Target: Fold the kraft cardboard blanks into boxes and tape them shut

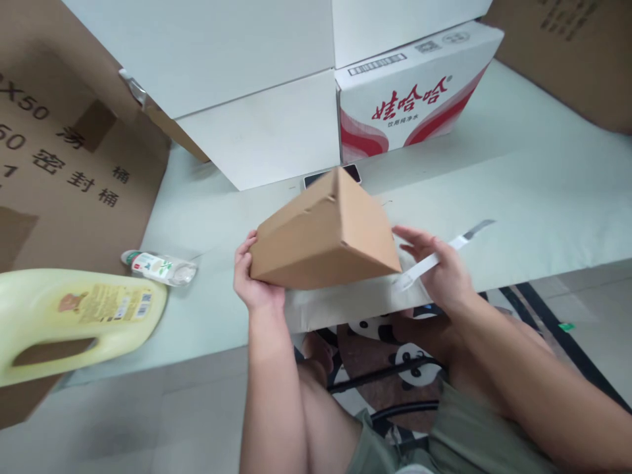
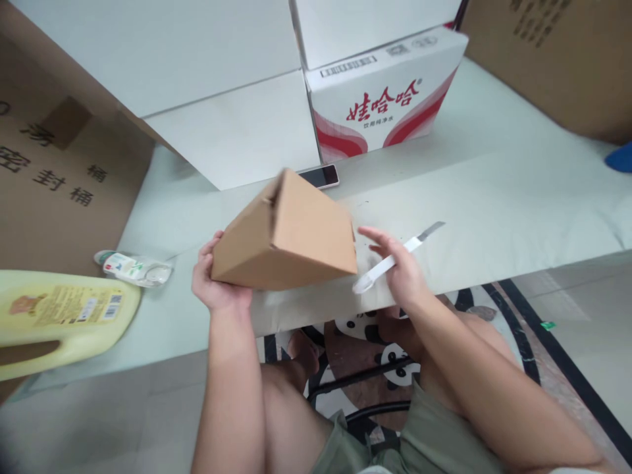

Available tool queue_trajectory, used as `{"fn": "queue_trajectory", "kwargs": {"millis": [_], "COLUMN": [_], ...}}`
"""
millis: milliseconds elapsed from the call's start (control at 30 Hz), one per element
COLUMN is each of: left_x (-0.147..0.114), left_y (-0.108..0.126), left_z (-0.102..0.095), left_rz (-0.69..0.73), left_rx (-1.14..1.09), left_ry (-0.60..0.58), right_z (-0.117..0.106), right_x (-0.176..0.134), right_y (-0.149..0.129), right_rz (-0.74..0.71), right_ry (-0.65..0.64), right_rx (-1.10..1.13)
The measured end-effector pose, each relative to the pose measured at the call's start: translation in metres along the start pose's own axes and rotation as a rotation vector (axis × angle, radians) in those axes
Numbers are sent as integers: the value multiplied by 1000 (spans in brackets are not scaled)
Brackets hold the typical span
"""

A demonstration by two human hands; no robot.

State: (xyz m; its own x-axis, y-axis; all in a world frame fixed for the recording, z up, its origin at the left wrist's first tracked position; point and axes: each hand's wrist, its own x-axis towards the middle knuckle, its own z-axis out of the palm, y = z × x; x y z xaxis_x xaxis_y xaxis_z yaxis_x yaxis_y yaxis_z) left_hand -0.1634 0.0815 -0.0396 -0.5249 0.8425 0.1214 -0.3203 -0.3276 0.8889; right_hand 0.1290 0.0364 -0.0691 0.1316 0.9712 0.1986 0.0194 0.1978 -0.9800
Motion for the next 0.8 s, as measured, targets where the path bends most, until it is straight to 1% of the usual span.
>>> {"fn": "queue_trajectory", "kwargs": {"millis": [67, 100, 133, 200, 233, 300, 367, 467, 500, 533, 567, 667, 700, 733, 767, 800], "left_x": [0, -1, -4, -11, -14, -20, -23, -26, -28, -30, -32, -41, -43, -45, -45, -44], "left_y": [-5, -7, -10, -15, -17, -20, -21, -21, -20, -19, -17, -8, -6, -5, -4, -5], "left_z": [4, 7, 10, 18, 21, 24, 23, 18, 16, 15, 15, 15, 16, 16, 15, 14], "left_rz": [-141, -226, -319, -460, -492, -501, -494, -563, -605, -666, -740, -959, -1011, -1035, -1022, -961], "left_rx": [-57, -56, -38, 38, 80, 157, 224, 331, 358, 383, 414, 558, 622, 688, 753, 814], "left_ry": [100, 133, 146, 108, 70, -9, -55, -146, -206, -290, -402, -835, -963, -1060, -1107, -1082], "right_z": [6, 9, 12, 16, 16, 15, 13, 10, 9, 7, 6, 1, 1, 1, 2, 3], "right_x": [-7, -10, -13, -18, -18, -18, -17, -16, -15, -15, -14, -12, -11, -11, -11, -10], "right_y": [-2, -5, -8, -15, -18, -20, -18, -16, -17, -19, -21, -31, -34, -36, -38, -39], "right_rz": [21, 7, -21, -96, -131, -185, -208, -228, -240, -259, -286, -388, -417, -441, -461, -483], "right_ry": [-194, -270, -327, -389, -399, -390, -366, -323, -302, -272, -228, -80, -56, -64, -98, -149], "right_rx": [-33, -45, -59, -82, -84, -71, -57, -60, -62, -62, -58, -48, -53, -69, -94, -121]}}
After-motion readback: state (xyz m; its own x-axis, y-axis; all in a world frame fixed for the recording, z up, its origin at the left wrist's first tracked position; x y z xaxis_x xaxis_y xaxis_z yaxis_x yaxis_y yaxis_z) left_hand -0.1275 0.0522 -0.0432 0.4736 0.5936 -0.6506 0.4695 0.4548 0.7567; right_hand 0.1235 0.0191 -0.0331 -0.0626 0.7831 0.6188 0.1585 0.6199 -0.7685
